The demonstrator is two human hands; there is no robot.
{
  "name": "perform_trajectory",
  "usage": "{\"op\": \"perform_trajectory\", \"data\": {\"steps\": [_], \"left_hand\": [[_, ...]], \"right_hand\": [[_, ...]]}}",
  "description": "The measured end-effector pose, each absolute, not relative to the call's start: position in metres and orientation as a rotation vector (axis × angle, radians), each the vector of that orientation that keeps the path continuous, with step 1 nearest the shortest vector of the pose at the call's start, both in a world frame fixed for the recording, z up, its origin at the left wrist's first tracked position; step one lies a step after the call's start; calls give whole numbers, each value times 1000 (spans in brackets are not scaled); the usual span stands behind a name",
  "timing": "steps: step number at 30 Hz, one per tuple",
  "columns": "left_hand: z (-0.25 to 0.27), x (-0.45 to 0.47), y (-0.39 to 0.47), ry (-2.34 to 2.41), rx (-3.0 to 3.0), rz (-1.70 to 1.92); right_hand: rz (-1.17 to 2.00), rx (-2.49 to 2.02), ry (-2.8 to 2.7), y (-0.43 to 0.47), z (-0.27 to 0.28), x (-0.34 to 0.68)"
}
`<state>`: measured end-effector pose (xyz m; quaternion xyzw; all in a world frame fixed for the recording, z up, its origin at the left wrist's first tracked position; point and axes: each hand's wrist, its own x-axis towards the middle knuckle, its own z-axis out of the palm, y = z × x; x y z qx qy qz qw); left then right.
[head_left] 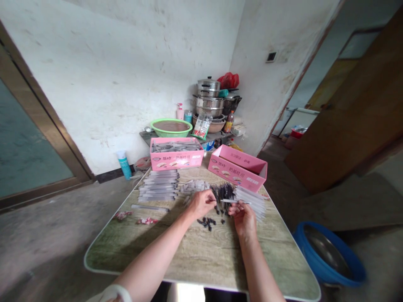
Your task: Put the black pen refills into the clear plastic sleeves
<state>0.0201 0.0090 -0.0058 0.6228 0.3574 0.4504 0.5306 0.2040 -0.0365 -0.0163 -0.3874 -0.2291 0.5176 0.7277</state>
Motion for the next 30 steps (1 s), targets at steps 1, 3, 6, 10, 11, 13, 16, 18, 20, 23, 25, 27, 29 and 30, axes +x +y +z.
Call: {"op": "perform_trajectory", "data": {"steps": [1, 3, 6, 10, 11, 13, 16, 18, 20, 23, 25, 27, 29, 30], "left_hand": [[-6, 18, 11, 826, 1392, 1068], [-6, 14, 13, 766, 1339, 1054], [-6, 8, 16, 688, 1359, 1058], [-5, 6, 15, 665, 1394, 1018], [-5, 7, 15, 660, 1381, 1009], [-6, 8, 15, 650, 1344, 998], [-7, 10, 15, 648, 1302, 999], [-6, 10, 13, 653, 1294, 997], [-5, 11, 12, 648, 1294, 989], [-4, 11, 11, 636, 1304, 980], [-5, 11, 12, 634, 1311, 979], [-7, 12, 12, 634, 1311, 980], [-9, 12, 12, 632, 1307, 980], [-9, 12, 12, 632, 1304, 981]], "right_hand": [[1143, -849, -510, -36, -17, 204], [1141, -842, -522, -36, -17, 204], [1127, -846, -536, -37, -15, 202], [1110, -847, -553, -38, -12, 198], [1110, -847, -557, -39, -12, 197], [1108, -850, -560, -39, -10, 196], [1101, -856, -558, -40, -9, 194], [1098, -861, -557, -40, -7, 193], [1094, -865, -559, -40, -7, 193], [1093, -865, -574, -40, -6, 191], [1093, -871, -583, -41, -4, 190], [1088, -878, -589, -41, -3, 188], [1080, -885, -597, -41, -2, 187], [1078, -888, -602, -41, -2, 186]]}}
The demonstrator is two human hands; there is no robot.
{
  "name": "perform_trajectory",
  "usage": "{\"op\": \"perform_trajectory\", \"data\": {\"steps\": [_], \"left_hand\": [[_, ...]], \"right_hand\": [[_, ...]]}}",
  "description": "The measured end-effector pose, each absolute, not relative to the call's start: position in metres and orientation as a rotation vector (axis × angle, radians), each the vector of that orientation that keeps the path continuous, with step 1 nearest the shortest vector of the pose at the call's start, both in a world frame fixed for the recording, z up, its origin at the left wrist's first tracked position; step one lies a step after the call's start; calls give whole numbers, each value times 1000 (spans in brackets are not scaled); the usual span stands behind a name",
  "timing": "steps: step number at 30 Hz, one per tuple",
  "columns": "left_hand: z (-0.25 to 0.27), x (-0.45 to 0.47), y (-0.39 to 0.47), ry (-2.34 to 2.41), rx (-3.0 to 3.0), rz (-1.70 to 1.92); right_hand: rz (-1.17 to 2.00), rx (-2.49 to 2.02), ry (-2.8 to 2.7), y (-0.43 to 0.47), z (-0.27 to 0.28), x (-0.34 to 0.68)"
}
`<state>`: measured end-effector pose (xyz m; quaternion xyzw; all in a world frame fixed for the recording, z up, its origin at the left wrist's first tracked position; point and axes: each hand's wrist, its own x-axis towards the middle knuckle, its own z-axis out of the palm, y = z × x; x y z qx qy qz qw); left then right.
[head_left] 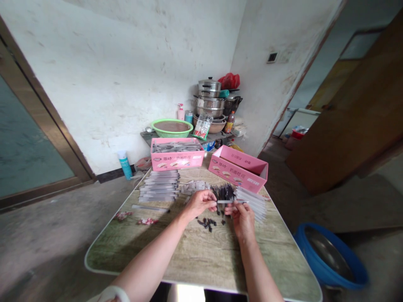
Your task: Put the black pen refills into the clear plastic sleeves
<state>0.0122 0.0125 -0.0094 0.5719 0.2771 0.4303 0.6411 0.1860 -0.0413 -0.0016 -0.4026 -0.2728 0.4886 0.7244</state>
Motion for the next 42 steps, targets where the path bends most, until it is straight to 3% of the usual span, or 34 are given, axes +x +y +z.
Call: {"op": "perform_trajectory", "data": {"steps": [42], "left_hand": [[-9, 10, 11, 788, 1371, 884]], "right_hand": [[1091, -911, -620, -40, -5, 186]]}}
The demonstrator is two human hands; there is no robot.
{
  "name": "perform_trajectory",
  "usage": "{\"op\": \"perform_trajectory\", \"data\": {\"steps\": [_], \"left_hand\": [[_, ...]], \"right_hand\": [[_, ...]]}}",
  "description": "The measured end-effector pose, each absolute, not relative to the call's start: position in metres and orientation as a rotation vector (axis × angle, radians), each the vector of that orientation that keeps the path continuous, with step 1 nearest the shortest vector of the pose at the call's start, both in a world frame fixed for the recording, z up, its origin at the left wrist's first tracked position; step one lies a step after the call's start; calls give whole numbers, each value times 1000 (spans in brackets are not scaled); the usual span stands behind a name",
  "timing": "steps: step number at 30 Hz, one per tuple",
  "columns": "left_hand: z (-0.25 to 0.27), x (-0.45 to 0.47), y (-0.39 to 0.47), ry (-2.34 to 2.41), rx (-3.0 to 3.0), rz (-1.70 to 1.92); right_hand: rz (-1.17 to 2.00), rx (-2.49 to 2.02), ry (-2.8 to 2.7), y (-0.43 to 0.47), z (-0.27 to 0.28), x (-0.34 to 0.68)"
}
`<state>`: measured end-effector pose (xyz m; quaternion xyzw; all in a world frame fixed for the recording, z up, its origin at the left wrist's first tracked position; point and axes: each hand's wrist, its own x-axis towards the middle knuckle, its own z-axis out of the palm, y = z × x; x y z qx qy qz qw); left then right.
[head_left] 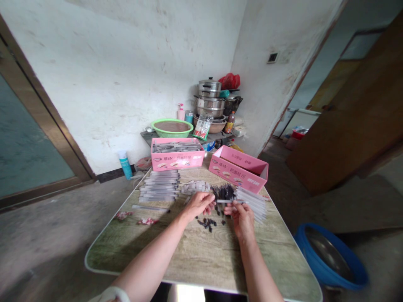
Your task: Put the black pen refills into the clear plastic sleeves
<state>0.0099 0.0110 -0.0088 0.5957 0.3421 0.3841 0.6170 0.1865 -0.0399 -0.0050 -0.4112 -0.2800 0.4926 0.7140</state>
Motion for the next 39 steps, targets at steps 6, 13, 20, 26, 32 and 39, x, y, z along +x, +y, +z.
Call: {"op": "perform_trajectory", "data": {"steps": [6, 13, 20, 26, 32, 39], "left_hand": [[-9, 10, 12, 766, 1371, 915], [-9, 10, 13, 793, 1363, 952], [-10, 10, 14, 769, 1419, 927], [-9, 11, 15, 810, 1392, 966], [-12, 11, 15, 813, 1479, 889], [-14, 12, 18, 788, 1380, 1004]], "right_hand": [[1093, -922, -645, -40, -5, 186], [1099, -899, -625, -39, -8, 188], [1097, -903, -634, -40, -6, 186], [1097, -912, -622, -40, -5, 186], [1095, -915, -632, -39, -6, 186], [1101, -910, -630, -38, -7, 187]]}}
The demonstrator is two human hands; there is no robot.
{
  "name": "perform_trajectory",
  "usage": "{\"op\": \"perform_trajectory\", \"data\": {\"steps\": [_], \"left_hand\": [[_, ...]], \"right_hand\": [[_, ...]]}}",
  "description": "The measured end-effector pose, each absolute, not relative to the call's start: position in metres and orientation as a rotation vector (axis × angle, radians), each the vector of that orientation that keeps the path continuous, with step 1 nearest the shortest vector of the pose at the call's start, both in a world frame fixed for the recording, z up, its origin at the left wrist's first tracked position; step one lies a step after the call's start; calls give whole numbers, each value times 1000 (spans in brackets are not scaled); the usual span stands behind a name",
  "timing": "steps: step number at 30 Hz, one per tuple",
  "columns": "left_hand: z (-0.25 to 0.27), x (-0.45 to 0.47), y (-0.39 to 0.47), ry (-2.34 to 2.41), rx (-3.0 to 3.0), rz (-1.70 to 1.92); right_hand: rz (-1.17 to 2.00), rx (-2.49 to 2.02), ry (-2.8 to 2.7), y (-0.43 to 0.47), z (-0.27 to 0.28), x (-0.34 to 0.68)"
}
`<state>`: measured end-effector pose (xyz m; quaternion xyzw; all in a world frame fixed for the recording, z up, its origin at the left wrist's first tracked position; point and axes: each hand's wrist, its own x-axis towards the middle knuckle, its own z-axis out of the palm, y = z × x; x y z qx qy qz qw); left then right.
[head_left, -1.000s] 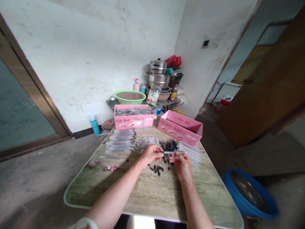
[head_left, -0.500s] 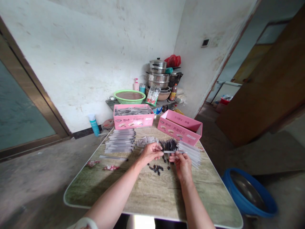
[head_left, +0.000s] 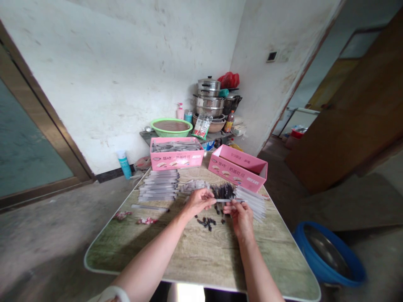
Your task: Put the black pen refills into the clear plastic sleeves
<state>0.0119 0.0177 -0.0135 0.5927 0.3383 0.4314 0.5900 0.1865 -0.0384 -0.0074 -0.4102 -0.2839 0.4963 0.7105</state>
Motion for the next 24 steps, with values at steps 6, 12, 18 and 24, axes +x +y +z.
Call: {"op": "perform_trajectory", "data": {"steps": [6, 12, 18, 24], "left_hand": [[-12, 10, 15, 790, 1484, 910], [-10, 11, 16, 771, 1354, 1021], [-10, 9, 14, 815, 1473, 917], [-13, 11, 17, 756, 1364, 1013]], "right_hand": [[1098, -916, -637, -40, -4, 185], [1095, -909, -633, -39, -5, 185], [1102, -914, -648, -40, -6, 186], [1103, -911, -649, -39, -7, 185]]}}
